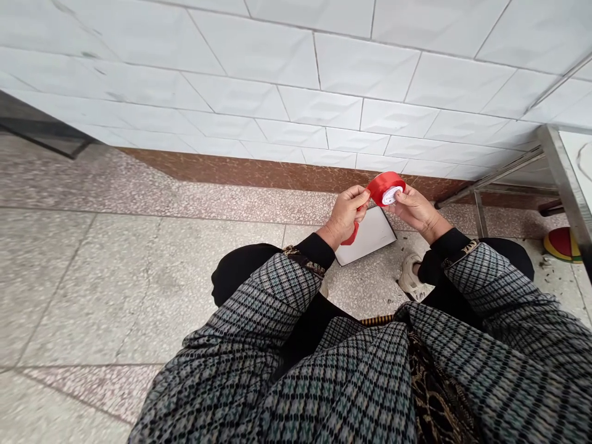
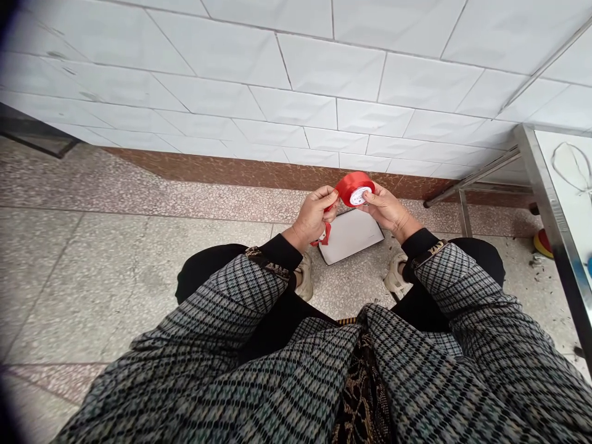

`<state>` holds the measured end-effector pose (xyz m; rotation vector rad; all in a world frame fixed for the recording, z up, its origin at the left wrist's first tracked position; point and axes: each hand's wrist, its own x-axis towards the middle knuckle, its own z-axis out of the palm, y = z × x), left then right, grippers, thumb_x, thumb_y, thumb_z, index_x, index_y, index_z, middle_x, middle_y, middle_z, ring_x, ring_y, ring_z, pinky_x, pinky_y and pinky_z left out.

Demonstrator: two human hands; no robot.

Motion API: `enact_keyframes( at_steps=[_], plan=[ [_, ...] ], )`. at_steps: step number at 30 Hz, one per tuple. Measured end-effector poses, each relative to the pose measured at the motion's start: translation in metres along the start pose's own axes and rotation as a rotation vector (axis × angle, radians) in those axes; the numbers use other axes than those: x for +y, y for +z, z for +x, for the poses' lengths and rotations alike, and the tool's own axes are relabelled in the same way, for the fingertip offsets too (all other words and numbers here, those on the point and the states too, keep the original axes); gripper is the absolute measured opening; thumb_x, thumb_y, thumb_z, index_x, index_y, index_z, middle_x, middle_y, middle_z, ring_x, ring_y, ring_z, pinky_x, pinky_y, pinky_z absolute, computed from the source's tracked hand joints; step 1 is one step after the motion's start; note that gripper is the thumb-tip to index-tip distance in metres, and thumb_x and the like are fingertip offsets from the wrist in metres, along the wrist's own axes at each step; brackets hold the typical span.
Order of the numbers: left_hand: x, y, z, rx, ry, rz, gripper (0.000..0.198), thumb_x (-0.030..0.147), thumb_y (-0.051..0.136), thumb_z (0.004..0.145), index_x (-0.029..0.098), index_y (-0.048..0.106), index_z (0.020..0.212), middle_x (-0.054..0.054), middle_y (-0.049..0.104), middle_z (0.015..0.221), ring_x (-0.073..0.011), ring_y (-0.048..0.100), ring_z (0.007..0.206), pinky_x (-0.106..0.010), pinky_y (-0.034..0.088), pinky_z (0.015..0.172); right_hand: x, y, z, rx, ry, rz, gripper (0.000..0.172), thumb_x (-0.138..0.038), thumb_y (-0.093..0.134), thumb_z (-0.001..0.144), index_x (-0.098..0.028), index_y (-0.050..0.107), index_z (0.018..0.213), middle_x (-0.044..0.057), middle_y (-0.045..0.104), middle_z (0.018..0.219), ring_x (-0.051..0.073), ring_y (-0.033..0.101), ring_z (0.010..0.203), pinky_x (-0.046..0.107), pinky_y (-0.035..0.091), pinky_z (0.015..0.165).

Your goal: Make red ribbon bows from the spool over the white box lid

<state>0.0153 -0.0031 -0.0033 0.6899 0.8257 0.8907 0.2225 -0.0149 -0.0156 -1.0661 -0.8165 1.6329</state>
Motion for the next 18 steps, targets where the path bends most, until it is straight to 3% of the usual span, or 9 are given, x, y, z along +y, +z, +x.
enact_keyframes(
  at_steps=[5,12,14,18],
  plan=[
    [0.001,0.000,-0.001,-0.022,0.037,-0.036,0.021,0.022,0.084,0.092,0.021,0.064,0.097,0.010,0.047,0.062,-0.0027,0.025,0.045,-0.019,0.016,0.046,-0.002,0.003,0.002,-0.001,-0.026,0.008,0.063,-0.054,0.114,0.054,-0.028,0.080,0.100,-0.001,0.080,0.096,0.020,0.070,0.093,0.036,0.060,0.094],
    [0.006,-0.005,0.001,-0.150,-0.023,-0.012,0.046,0.020,0.087,0.087,0.021,0.072,0.131,0.011,0.047,0.063,-0.0042,0.024,0.047,-0.023,0.013,0.049,0.001,0.002,0.001,-0.032,0.014,0.040,0.062,-0.052,0.115,0.055,-0.029,0.080,0.100,-0.001,0.081,0.095,0.019,0.071,0.091,0.033,0.061,0.092],
    [0.007,-0.009,0.002,-0.195,-0.050,0.005,0.047,0.020,0.086,0.086,0.020,0.073,0.131,0.011,0.047,0.063,-0.0040,0.024,0.047,-0.022,0.012,0.049,0.003,0.002,0.000,-0.055,0.020,0.052,0.061,-0.052,0.115,0.055,-0.029,0.081,0.101,-0.002,0.081,0.096,0.018,0.072,0.091,0.033,0.062,0.095],
    [0.011,-0.014,0.000,-0.243,-0.107,0.027,0.033,0.017,0.086,0.083,0.018,0.072,0.113,0.010,0.048,0.064,-0.0032,0.025,0.047,-0.021,0.013,0.050,0.002,0.001,0.001,-0.120,0.027,0.017,0.062,-0.057,0.113,0.057,-0.028,0.083,0.104,0.000,0.082,0.098,0.019,0.074,0.094,0.037,0.061,0.102]
  ],
)
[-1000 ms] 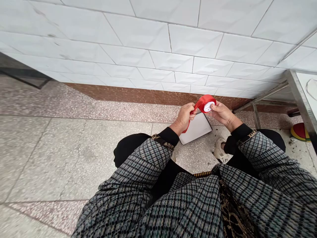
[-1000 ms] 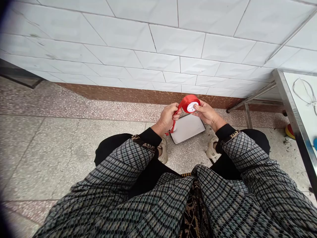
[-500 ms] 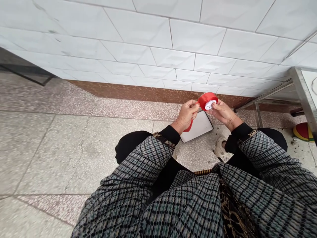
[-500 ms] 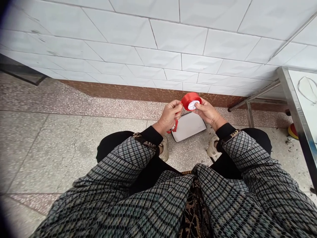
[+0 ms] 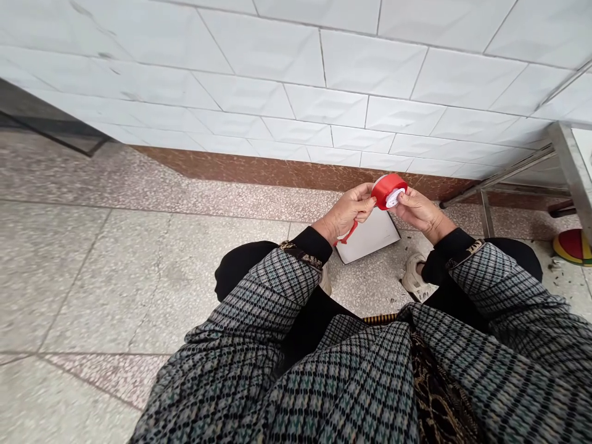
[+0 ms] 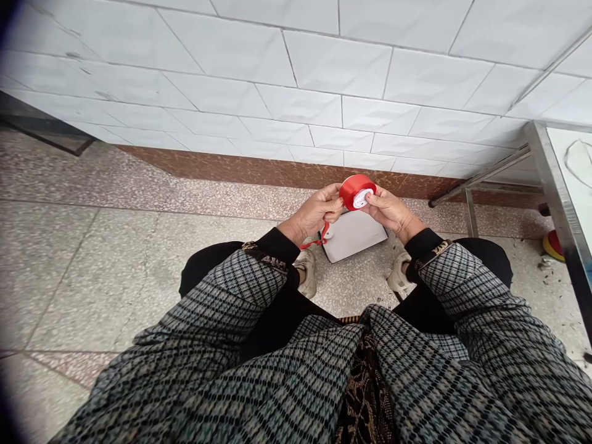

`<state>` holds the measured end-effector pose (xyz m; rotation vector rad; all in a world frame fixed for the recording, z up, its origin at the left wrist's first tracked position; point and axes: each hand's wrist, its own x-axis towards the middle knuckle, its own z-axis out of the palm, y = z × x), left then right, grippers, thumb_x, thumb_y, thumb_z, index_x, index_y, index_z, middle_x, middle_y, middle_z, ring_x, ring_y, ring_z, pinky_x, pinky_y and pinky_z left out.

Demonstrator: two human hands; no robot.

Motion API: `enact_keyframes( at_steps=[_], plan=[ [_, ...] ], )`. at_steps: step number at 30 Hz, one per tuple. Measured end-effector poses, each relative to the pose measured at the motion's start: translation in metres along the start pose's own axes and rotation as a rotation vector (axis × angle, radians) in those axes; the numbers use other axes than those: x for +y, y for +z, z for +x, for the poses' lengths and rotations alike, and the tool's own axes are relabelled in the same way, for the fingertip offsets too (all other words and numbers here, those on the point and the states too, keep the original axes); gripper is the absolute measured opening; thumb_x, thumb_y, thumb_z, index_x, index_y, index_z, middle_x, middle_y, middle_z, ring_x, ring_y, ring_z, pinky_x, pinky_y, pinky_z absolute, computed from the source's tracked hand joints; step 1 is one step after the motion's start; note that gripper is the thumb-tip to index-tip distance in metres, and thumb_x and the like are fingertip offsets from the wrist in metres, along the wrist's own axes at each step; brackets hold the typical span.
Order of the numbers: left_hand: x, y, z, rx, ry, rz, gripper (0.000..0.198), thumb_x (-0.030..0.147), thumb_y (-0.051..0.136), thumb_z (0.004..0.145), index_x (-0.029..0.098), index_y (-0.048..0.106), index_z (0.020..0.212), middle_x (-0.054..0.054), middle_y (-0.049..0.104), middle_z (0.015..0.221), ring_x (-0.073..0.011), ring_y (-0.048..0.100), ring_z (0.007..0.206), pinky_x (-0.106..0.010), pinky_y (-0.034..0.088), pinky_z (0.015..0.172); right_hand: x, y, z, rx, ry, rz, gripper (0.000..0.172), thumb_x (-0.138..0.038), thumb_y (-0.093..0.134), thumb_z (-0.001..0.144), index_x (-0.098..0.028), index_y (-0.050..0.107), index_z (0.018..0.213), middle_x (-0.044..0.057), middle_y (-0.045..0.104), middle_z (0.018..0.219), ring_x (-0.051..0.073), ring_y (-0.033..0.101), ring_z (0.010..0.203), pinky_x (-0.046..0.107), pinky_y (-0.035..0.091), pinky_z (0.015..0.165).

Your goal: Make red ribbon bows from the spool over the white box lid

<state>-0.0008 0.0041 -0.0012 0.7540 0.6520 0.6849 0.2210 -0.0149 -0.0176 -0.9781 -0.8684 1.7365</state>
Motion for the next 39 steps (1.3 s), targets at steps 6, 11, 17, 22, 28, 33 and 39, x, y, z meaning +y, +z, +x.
enact_keyframes(
  at_steps=[6,11,17,22,28,33,39],
  plan=[
    [0.004,-0.005,-0.013,-0.065,-0.119,0.025,0.024,0.012,0.082,0.082,0.017,0.070,0.101,0.009,0.048,0.064,-0.0026,0.024,0.046,-0.020,0.016,0.049,-0.030,-0.006,-0.001,-0.190,0.044,-0.381,0.058,-0.050,0.109,0.064,-0.026,0.085,0.112,0.002,0.084,0.105,0.023,0.075,0.098,0.040,0.062,0.099],
    [-0.006,-0.010,-0.015,-0.082,-0.284,0.081,0.019,0.010,0.081,0.085,0.017,0.071,0.099,0.011,0.040,0.060,-0.0028,0.020,0.045,-0.019,0.011,0.047,-0.050,-0.002,-0.006,-0.240,-0.016,-0.816,0.065,-0.021,0.108,0.058,-0.034,0.089,0.119,0.002,0.084,0.120,0.030,0.075,0.114,0.050,0.056,0.112],
    [0.000,0.003,-0.021,-0.037,-0.148,0.093,0.028,0.012,0.082,0.089,0.019,0.073,0.114,0.005,0.057,0.073,-0.0025,0.029,0.048,-0.019,0.019,0.048,-0.057,-0.004,-0.014,-0.191,-0.059,-0.818,0.052,-0.018,0.104,0.060,-0.032,0.089,0.108,-0.001,0.082,0.105,0.029,0.074,0.107,0.050,0.056,0.111],
    [0.011,0.004,-0.024,0.035,-0.001,0.265,0.006,0.010,0.076,0.092,0.016,0.073,0.093,0.003,0.058,0.066,-0.0059,0.045,0.054,-0.020,0.031,0.053,-0.060,-0.009,-0.021,-0.179,0.042,-0.646,0.054,-0.026,0.106,0.065,-0.027,0.087,0.116,0.001,0.082,0.112,0.026,0.075,0.107,0.048,0.059,0.109],
    [0.005,-0.003,-0.018,0.028,0.016,0.281,0.008,0.010,0.072,0.089,0.014,0.074,0.082,0.000,0.064,0.071,-0.0087,0.052,0.062,-0.021,0.040,0.062,-0.052,-0.017,-0.017,-0.057,-0.037,-0.724,0.062,-0.029,0.109,0.063,-0.032,0.088,0.122,0.002,0.083,0.125,0.030,0.073,0.124,0.052,0.057,0.118],
    [0.005,0.001,-0.018,0.018,-0.022,0.125,0.012,0.010,0.071,0.091,0.015,0.067,0.081,0.004,0.050,0.063,-0.0062,0.038,0.053,-0.020,0.030,0.055,-0.046,-0.028,-0.012,0.012,-0.143,-0.822,0.065,-0.029,0.110,0.061,-0.031,0.090,0.123,0.003,0.085,0.125,0.033,0.073,0.121,0.055,0.055,0.121],
    [0.008,0.001,-0.023,0.044,-0.003,0.235,0.009,0.014,0.072,0.093,0.017,0.070,0.085,0.005,0.050,0.065,-0.0073,0.038,0.054,-0.020,0.028,0.053,-0.044,-0.030,-0.009,0.063,-0.148,-0.711,0.066,-0.022,0.111,0.053,-0.030,0.089,0.114,0.003,0.083,0.114,0.035,0.073,0.121,0.053,0.060,0.112]
  ],
)
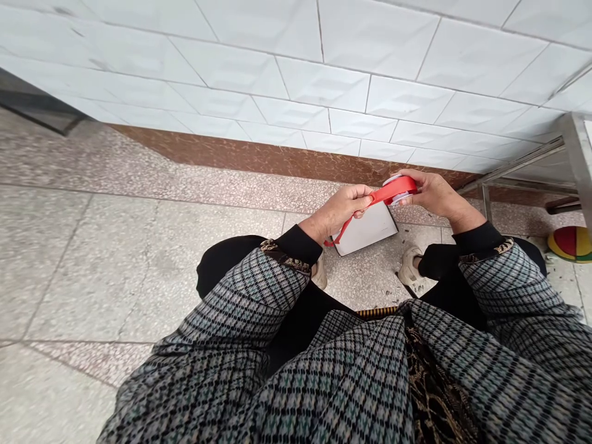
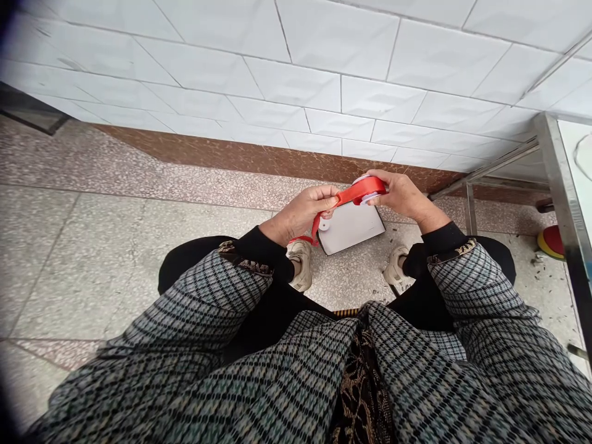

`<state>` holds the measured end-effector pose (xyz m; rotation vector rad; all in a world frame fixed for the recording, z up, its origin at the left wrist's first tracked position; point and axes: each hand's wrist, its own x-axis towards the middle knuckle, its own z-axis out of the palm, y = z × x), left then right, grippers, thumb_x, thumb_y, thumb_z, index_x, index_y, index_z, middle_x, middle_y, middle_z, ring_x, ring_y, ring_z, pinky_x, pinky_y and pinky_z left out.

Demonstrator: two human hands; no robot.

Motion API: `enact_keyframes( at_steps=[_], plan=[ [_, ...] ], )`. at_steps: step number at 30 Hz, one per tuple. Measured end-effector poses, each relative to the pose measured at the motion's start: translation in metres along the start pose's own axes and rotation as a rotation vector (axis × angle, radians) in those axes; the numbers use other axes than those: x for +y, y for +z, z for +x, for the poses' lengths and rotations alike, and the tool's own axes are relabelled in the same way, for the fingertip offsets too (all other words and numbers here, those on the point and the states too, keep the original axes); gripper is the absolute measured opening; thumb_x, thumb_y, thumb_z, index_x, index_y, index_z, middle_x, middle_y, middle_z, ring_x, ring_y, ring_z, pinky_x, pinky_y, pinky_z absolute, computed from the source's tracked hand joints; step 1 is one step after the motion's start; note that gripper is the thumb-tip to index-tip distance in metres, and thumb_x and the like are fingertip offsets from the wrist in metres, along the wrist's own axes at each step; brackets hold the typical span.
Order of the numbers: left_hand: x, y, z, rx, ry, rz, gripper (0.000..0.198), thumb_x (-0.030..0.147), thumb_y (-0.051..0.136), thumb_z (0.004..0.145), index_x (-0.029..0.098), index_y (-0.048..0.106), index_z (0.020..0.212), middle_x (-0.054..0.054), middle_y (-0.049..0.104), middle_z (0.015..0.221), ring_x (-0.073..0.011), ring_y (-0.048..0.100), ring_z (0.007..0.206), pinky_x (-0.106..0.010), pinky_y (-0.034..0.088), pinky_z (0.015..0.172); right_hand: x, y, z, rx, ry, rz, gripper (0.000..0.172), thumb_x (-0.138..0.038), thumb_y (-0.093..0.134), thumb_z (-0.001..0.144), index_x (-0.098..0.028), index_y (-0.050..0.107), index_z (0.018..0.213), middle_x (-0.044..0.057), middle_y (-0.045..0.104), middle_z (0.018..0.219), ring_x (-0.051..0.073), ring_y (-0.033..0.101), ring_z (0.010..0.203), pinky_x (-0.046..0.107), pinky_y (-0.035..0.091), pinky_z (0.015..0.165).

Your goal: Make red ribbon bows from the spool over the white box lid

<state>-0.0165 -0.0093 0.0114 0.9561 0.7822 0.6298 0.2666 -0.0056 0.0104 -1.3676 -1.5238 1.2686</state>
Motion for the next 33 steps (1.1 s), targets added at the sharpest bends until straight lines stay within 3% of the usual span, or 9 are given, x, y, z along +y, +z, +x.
enact_keyframes(
  at_steps=[5,8,15,17,21,23,26,29,33],
  plan=[
    [-0.003,-0.004,0.003,-0.001,0.023,0.103,0.017,0.010,0.068,0.093,0.017,0.068,0.077,0.003,0.054,0.062,-0.0088,0.043,0.056,-0.021,0.031,0.057,-0.006,0.004,-0.002,-0.045,0.068,0.113,0.066,-0.026,0.111,0.056,-0.029,0.086,0.117,0.003,0.082,0.119,0.031,0.072,0.125,0.050,0.057,0.114],
    [-0.011,-0.004,0.009,0.065,0.039,0.097,0.018,0.007,0.066,0.091,0.017,0.068,0.076,0.002,0.054,0.061,-0.0094,0.043,0.056,-0.022,0.031,0.058,-0.010,0.009,-0.005,-0.077,0.078,0.154,0.066,-0.034,0.111,0.059,-0.030,0.085,0.120,0.002,0.083,0.123,0.029,0.073,0.123,0.048,0.057,0.114],
    [-0.022,0.006,0.014,0.183,0.147,0.035,0.013,0.007,0.065,0.091,0.016,0.072,0.085,0.002,0.059,0.071,-0.0087,0.043,0.059,-0.022,0.033,0.060,-0.013,0.024,-0.004,-0.113,0.090,0.289,0.068,-0.049,0.112,0.058,-0.029,0.086,0.117,0.003,0.084,0.113,0.028,0.074,0.109,0.043,0.062,0.100],
    [-0.020,0.009,0.012,0.183,0.178,0.004,0.012,0.007,0.066,0.091,0.017,0.072,0.093,0.004,0.057,0.070,-0.0088,0.044,0.059,-0.022,0.036,0.061,-0.010,0.026,-0.003,-0.122,0.110,0.338,0.072,-0.049,0.113,0.057,-0.028,0.085,0.120,0.003,0.083,0.109,0.026,0.075,0.105,0.040,0.062,0.096],
    [-0.018,0.009,0.013,0.126,0.200,-0.041,0.037,0.006,0.074,0.088,0.020,0.075,0.121,0.007,0.055,0.069,-0.0098,0.048,0.060,-0.024,0.039,0.062,-0.003,0.027,-0.002,-0.141,0.153,0.420,0.075,-0.046,0.114,0.056,-0.027,0.084,0.122,0.001,0.082,0.100,0.021,0.074,0.091,0.033,0.062,0.082],
    [-0.017,0.007,0.014,0.089,0.180,-0.042,0.039,0.007,0.076,0.087,0.019,0.078,0.125,0.006,0.057,0.071,-0.0091,0.047,0.060,-0.024,0.038,0.063,0.001,0.028,-0.002,-0.149,0.187,0.456,0.073,-0.045,0.114,0.057,-0.027,0.084,0.120,0.001,0.082,0.099,0.019,0.074,0.087,0.030,0.063,0.077],
    [-0.015,0.002,0.016,0.022,0.136,-0.056,0.033,0.007,0.077,0.089,0.017,0.080,0.120,0.005,0.060,0.074,-0.0078,0.044,0.060,-0.025,0.037,0.064,0.008,0.031,-0.002,-0.164,0.229,0.526,0.067,-0.043,0.113,0.059,-0.026,0.082,0.116,0.000,0.082,0.096,0.017,0.074,0.084,0.026,0.064,0.072],
    [-0.013,-0.001,0.016,-0.036,0.059,-0.089,0.019,0.004,0.075,0.089,0.014,0.080,0.104,0.003,0.062,0.075,-0.0067,0.042,0.060,-0.025,0.037,0.064,0.012,0.035,-0.003,-0.197,0.249,0.552,0.064,-0.043,0.113,0.060,-0.025,0.081,0.113,0.000,0.081,0.092,0.015,0.074,0.080,0.023,0.064,0.069],
    [-0.011,-0.004,0.015,-0.062,-0.046,-0.143,0.014,0.001,0.074,0.085,0.014,0.074,0.088,0.003,0.059,0.073,-0.0066,0.043,0.059,-0.024,0.038,0.062,0.007,0.034,-0.004,-0.263,0.248,0.473,0.060,-0.051,0.110,0.066,-0.023,0.082,0.111,0.002,0.082,0.097,0.016,0.074,0.083,0.028,0.065,0.075]
  ],
)
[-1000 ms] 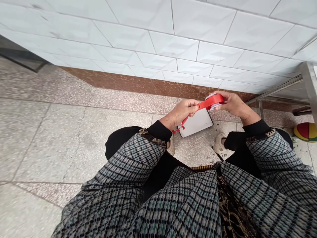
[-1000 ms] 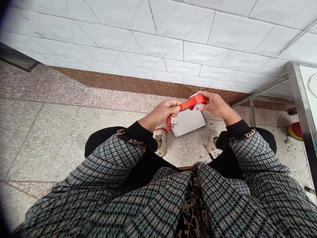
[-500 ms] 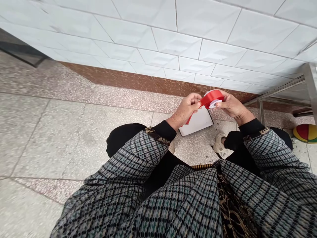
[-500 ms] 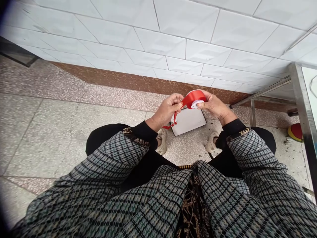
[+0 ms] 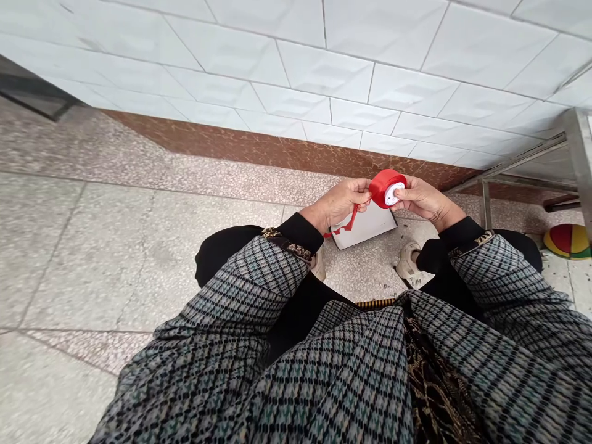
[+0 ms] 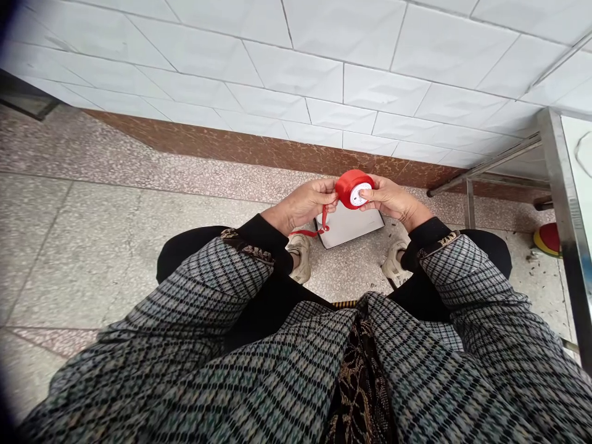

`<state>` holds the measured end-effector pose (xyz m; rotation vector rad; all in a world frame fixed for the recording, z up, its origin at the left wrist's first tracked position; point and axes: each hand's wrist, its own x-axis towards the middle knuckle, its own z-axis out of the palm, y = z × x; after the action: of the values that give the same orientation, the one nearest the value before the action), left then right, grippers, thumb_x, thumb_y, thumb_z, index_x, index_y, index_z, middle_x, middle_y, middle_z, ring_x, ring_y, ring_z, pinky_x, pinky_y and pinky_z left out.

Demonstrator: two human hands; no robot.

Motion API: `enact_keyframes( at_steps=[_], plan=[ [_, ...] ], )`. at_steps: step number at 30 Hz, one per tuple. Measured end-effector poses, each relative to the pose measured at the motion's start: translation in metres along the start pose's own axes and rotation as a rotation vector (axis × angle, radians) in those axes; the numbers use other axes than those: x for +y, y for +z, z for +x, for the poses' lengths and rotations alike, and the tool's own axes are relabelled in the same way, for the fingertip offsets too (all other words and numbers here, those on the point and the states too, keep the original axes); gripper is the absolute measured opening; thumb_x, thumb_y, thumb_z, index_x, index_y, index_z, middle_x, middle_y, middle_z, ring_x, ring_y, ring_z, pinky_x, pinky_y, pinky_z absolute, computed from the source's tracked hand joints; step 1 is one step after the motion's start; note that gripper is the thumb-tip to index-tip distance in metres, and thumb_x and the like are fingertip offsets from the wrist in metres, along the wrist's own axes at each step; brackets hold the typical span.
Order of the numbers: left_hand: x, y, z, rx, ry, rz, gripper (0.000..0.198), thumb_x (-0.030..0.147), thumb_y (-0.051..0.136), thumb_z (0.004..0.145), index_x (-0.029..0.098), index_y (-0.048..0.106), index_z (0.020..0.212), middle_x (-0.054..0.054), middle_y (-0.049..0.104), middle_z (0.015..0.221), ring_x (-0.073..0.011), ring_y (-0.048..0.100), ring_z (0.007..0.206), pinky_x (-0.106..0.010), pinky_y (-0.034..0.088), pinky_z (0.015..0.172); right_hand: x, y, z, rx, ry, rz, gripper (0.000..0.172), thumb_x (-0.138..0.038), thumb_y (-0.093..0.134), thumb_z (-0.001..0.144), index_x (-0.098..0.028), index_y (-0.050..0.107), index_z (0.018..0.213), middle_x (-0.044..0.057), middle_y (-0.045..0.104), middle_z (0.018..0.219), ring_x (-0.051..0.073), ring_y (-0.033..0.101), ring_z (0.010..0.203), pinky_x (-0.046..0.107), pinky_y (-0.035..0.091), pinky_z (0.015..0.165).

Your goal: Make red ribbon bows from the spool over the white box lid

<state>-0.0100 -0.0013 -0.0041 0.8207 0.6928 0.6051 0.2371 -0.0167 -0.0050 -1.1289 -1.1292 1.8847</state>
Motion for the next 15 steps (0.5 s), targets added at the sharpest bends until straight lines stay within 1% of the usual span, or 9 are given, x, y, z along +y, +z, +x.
enact_keyframes(
  at_steps=[3,5,6,8,11,13,15],
  plan=[
    [0.001,-0.001,-0.003,-0.017,-0.071,-0.006,0.014,0.001,0.074,0.084,0.015,0.072,0.085,0.003,0.058,0.069,-0.0066,0.043,0.057,-0.023,0.037,0.059,-0.014,-0.002,-0.003,-0.048,-0.031,-0.179,0.061,-0.051,0.107,0.069,-0.023,0.083,0.118,0.006,0.084,0.113,0.022,0.076,0.102,0.037,0.065,0.095],
    [0.000,-0.002,-0.004,-0.037,-0.111,0.019,0.014,0.002,0.075,0.084,0.015,0.072,0.083,0.003,0.057,0.065,-0.0070,0.043,0.054,-0.023,0.036,0.057,-0.024,-0.003,-0.006,-0.058,-0.056,-0.330,0.061,-0.047,0.105,0.071,-0.024,0.083,0.123,0.007,0.084,0.122,0.026,0.075,0.114,0.045,0.062,0.107],
    [-0.001,-0.002,-0.004,-0.049,-0.130,0.036,0.013,0.002,0.076,0.084,0.015,0.072,0.082,0.003,0.057,0.063,-0.0072,0.044,0.053,-0.023,0.036,0.056,-0.028,-0.003,-0.008,-0.058,-0.060,-0.400,0.060,-0.044,0.104,0.072,-0.025,0.083,0.125,0.007,0.084,0.125,0.028,0.075,0.118,0.049,0.059,0.112],
    [-0.003,-0.002,-0.004,-0.067,-0.171,0.071,0.013,0.002,0.076,0.082,0.015,0.073,0.081,0.001,0.061,0.064,-0.0080,0.048,0.052,-0.023,0.038,0.056,-0.034,-0.002,-0.011,-0.072,-0.040,-0.526,0.055,-0.039,0.102,0.073,-0.025,0.085,0.123,0.007,0.083,0.124,0.031,0.074,0.120,0.054,0.056,0.116],
    [-0.007,-0.002,-0.004,-0.058,-0.197,0.107,0.016,0.002,0.077,0.079,0.016,0.078,0.086,-0.002,0.072,0.073,-0.0112,0.059,0.055,-0.025,0.044,0.058,-0.037,-0.001,-0.014,-0.085,-0.009,-0.639,0.046,-0.033,0.100,0.071,-0.024,0.086,0.113,0.005,0.083,0.115,0.031,0.074,0.114,0.058,0.054,0.117],
    [-0.008,-0.004,-0.003,-0.022,-0.172,0.118,0.020,0.004,0.079,0.078,0.017,0.081,0.092,-0.004,0.076,0.077,-0.0134,0.064,0.058,-0.026,0.046,0.060,-0.036,-0.002,-0.015,-0.067,-0.016,-0.652,0.045,-0.031,0.100,0.068,-0.025,0.087,0.111,0.004,0.082,0.111,0.031,0.074,0.113,0.058,0.053,0.117],
    [-0.006,-0.006,-0.004,0.033,-0.140,0.140,0.015,0.007,0.082,0.079,0.017,0.082,0.090,-0.004,0.075,0.074,-0.0143,0.064,0.057,-0.027,0.047,0.060,-0.034,-0.006,-0.015,-0.041,-0.024,-0.647,0.047,-0.031,0.101,0.066,-0.026,0.087,0.111,0.003,0.082,0.110,0.031,0.074,0.114,0.057,0.053,0.118]
  ],
)
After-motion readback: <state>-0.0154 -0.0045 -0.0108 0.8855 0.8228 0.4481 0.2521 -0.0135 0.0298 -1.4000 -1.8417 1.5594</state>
